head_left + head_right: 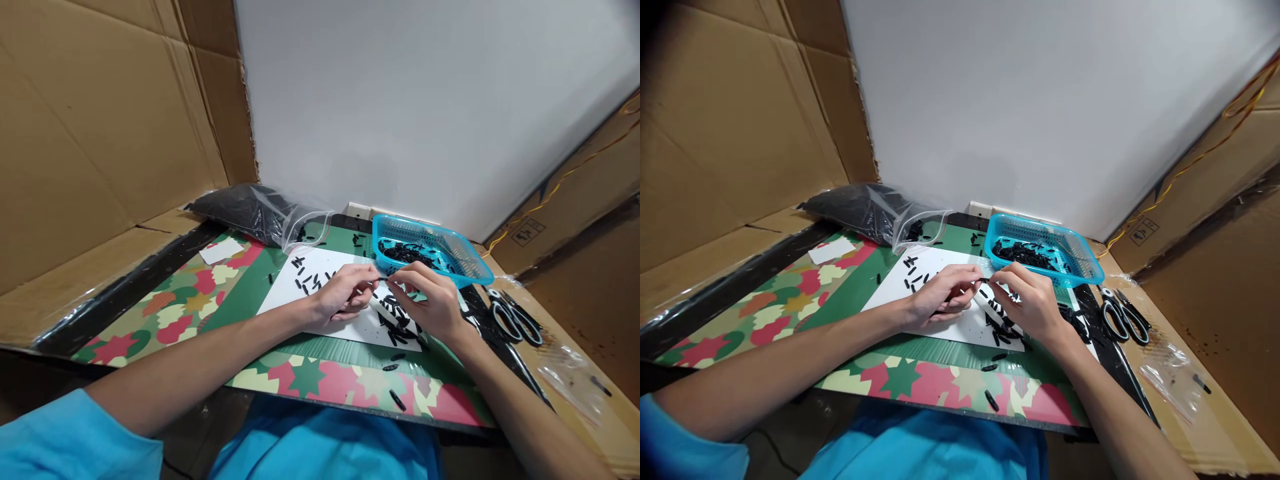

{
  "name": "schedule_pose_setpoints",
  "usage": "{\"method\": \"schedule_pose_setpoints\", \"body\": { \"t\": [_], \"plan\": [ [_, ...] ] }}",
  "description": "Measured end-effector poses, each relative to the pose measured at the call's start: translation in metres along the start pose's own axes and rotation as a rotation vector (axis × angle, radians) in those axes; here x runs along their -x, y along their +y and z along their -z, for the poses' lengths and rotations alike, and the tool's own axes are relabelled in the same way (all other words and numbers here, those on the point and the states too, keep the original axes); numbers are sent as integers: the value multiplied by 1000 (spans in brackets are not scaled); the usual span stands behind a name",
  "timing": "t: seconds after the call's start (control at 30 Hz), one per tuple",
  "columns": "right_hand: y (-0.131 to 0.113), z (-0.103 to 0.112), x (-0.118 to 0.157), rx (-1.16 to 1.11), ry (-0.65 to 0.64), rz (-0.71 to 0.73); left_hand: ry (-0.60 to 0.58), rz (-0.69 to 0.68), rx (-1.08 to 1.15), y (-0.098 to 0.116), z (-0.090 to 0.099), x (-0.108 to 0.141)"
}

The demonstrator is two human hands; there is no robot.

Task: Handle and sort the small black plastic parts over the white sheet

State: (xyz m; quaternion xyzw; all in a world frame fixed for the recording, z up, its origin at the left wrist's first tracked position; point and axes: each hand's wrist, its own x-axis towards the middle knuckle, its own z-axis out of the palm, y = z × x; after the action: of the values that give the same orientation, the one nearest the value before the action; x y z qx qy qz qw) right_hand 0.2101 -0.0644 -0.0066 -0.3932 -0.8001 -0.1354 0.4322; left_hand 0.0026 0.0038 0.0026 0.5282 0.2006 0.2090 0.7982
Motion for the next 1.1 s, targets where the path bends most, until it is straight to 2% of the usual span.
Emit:
{"method": "schedule_pose_setpoints", "body": {
  "t": [0.1, 0.3, 0.7, 1.1],
  "plan": [
    [0, 0, 0, -11, 7, -23, 8, -25, -10, -1, 1, -1],
    [3, 0, 2, -99, -77, -131, 37, -34, -34, 0, 1, -2],
    [4, -1, 1, -137, -49, -157, 51, -26, -4, 3, 0, -1],
    [4, 1, 0, -133, -12, -102, 48, -34, -62, 2, 0, -1]
  ]
}}
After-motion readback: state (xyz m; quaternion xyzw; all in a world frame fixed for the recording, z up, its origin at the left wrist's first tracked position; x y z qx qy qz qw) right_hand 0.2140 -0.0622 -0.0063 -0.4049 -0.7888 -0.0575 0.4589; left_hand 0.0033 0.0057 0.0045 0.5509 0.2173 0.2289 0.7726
